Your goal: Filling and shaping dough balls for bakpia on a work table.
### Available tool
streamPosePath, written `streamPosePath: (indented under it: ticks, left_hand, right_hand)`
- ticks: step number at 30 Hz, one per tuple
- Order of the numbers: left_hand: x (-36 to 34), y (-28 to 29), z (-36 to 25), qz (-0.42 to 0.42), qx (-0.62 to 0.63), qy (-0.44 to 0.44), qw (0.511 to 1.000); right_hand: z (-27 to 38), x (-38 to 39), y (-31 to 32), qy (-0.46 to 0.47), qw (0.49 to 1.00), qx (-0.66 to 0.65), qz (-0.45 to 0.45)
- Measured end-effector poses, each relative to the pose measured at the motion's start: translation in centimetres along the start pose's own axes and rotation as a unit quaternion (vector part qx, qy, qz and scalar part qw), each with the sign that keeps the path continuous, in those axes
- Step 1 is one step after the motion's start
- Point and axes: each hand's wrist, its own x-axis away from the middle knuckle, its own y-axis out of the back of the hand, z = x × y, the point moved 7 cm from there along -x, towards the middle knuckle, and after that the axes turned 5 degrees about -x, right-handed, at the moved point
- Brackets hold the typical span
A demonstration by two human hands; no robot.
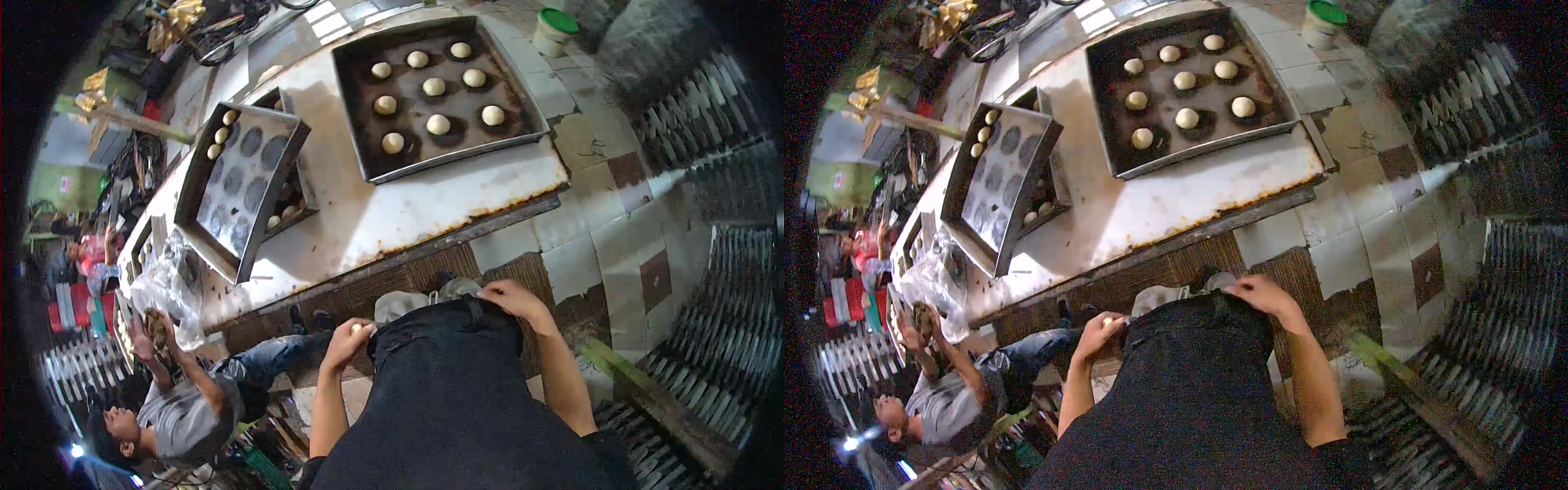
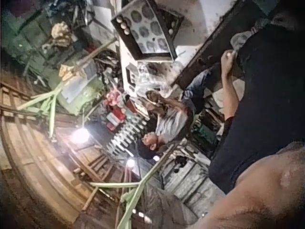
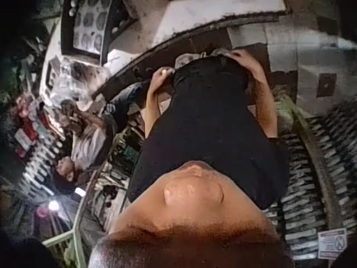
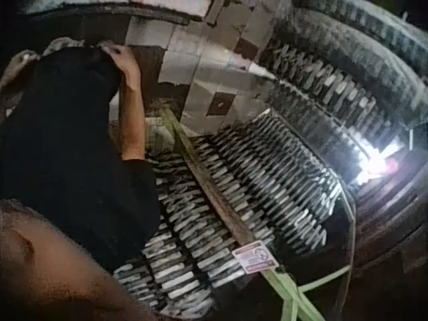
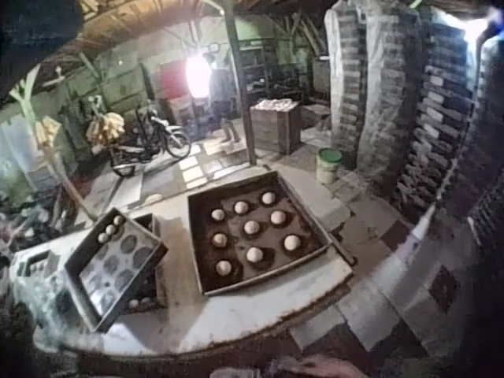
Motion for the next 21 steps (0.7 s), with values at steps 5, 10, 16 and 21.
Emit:
streamPosePath:
  ticks: [5,10,16,21]
  left_hand:
    - [-2.6,-3.2,-2.4,0.042,-0.187,-0.055,0.980]
    - [-3.2,-1.3,0.9,-0.057,-0.165,-0.042,0.984]
    - [6.0,-3.3,15.0,0.147,-0.155,0.058,0.975]
    - [13.7,-5.5,10.1,0.113,0.234,0.346,0.901]
  right_hand:
    - [2.3,-3.8,-4.2,-0.020,0.987,0.097,0.124]
    - [-1.5,-5.2,-2.3,0.034,0.987,0.151,-0.044]
    - [-19.3,2.8,0.6,-0.053,0.997,0.061,-0.017]
    - [-24.4,10.6,-3.4,-0.247,0.955,-0.130,0.104]
